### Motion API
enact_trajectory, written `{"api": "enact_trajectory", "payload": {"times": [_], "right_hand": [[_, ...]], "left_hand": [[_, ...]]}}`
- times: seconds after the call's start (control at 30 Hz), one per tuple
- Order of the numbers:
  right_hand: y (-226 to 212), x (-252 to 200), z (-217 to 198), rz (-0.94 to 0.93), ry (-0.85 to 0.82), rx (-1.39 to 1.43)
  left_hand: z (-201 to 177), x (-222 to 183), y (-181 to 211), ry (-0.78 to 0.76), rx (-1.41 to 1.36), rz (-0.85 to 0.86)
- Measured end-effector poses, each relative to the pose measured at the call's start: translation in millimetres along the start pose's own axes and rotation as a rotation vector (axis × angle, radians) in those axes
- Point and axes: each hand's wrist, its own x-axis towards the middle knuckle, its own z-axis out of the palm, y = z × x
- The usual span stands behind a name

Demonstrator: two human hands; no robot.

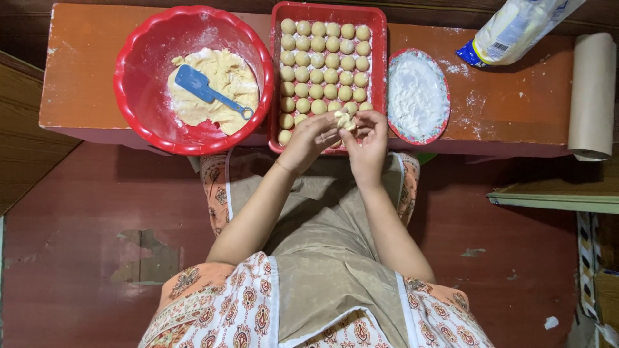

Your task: The person is portioning dough by pinching off small pieces, rolling them into balls between their palms, and placing them in a tray.

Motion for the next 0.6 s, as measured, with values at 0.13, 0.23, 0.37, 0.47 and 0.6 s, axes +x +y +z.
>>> {"api": "enact_trajectory", "payload": {"times": [0.13,0.23,0.37,0.47,0.6], "right_hand": [[-4,0,1,-0.082,-0.071,-0.171],[0,-3,-1,-0.044,-0.118,-0.157],[-6,5,-16,0.049,-0.262,-0.058],[-2,12,-25,0.051,-0.302,-0.094],[-6,15,-29,0.002,-0.225,-0.255]], "left_hand": [[-4,1,-7,-0.020,0.206,0.035],[-22,15,-26,0.048,0.184,0.023],[-26,16,-26,0.046,-0.015,0.007],[-23,16,-29,0.002,-0.022,-0.022],[-20,11,-25,-0.103,-0.020,-0.005]]}}
